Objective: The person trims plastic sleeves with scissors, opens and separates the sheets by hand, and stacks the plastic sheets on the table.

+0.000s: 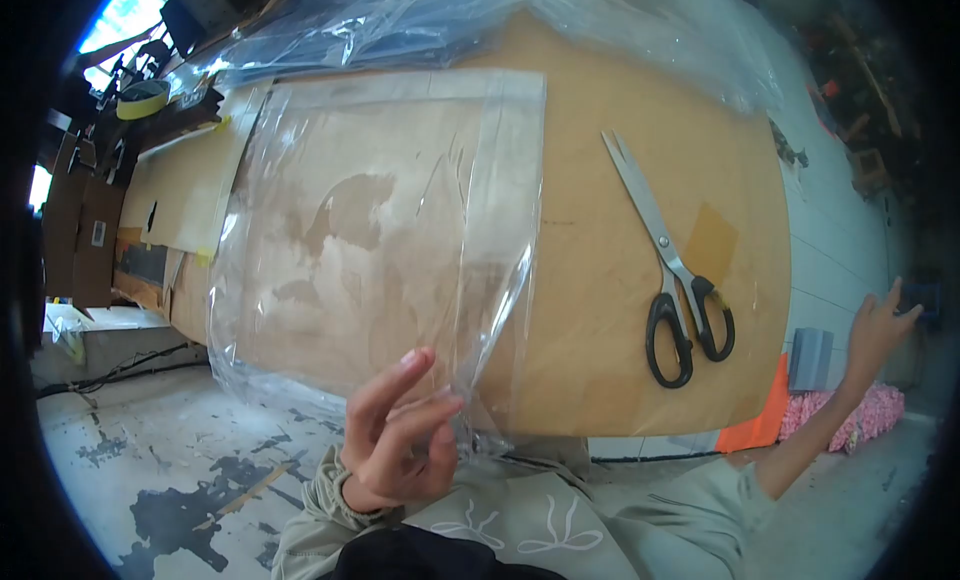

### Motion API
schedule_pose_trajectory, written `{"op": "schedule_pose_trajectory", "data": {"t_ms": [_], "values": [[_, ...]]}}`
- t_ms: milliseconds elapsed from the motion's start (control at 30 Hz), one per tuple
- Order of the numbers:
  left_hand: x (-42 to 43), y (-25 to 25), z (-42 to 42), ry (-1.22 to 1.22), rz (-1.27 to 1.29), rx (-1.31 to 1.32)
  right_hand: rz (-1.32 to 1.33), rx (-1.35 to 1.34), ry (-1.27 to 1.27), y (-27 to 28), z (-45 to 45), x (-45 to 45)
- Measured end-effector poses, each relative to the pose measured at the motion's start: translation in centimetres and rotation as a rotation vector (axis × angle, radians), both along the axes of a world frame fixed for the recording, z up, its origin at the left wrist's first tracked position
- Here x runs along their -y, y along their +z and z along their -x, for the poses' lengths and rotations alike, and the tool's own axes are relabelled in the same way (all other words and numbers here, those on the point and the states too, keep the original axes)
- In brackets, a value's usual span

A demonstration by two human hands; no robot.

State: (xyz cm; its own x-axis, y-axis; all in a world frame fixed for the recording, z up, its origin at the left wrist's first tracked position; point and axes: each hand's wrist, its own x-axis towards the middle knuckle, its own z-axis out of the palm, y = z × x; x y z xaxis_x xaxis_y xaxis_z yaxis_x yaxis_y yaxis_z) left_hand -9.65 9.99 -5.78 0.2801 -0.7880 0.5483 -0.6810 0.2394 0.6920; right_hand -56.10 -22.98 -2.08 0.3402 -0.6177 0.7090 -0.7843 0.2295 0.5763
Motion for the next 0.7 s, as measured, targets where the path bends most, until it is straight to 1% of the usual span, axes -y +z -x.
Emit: {"op": "schedule_pose_trajectory", "data": {"t_ms": [33,100,133,167,200,233,267,300,367,400,500,533,633,667,700], "values": [[0.1,0.0,0.2,0.022,-0.004,0.0,-0.073,0.123,0.247,0.1,-4.4,-4.0],[-0.1,-0.1,0.6,0.057,-0.02,0.013,-0.424,1.034,0.526,0.0,-15.5,-12.9],[-0.3,-0.2,0.6,0.068,-0.037,0.025,-0.653,1.269,0.608,-0.1,-18.9,-16.8],[-0.4,-0.3,0.6,0.075,-0.053,0.037,-0.952,1.419,0.943,-0.5,-22.3,-19.8],[-0.6,-0.8,0.6,0.076,0.019,0.087,-1.1,1.621,1.013,-1.7,-25.0,-22.3],[-0.6,-1.7,0.7,0.076,0.095,0.135,-1.242,1.682,0.895,-1.4,-27.2,-24.1],[-0.7,-2.5,0.8,0.076,0.168,0.182,-1.253,1.624,0.845,-1.6,-29.0,-25.0],[-0.8,-2.9,0.9,0.054,0.187,0.187,-1.263,1.569,0.796,-1.9,-30.4,-25.4],[-0.7,-3.2,0.9,0.009,0.227,0.205,-1.297,1.539,0.856,-1.6,-32.0,-25.5],[-0.6,-2.3,1.1,0.047,0.177,0.254,-1.311,1.518,0.889,-1.5,-32.6,-25.3],[-1.2,-2.8,0.7,0.055,0.175,0.273,-1.456,1.449,0.892,-1.8,-33.0,-24.4],[-1.5,-2.9,0.6,0.048,0.143,0.256,-1.456,1.428,0.949,-1.8,-33.1,-24.2],[-0.8,-1.4,1.1,0.135,0.112,0.452,-1.537,1.887,0.941,-2.1,-33.4,-24.2],[-1.1,-0.9,1.0,0.079,0.019,0.456,-1.541,1.942,0.972,-2.2,-33.4,-23.9],[-1.4,-1.2,0.8,0.065,0.008,0.501,-1.544,1.996,1.005,-2.4,-33.2,-23.5]]}}
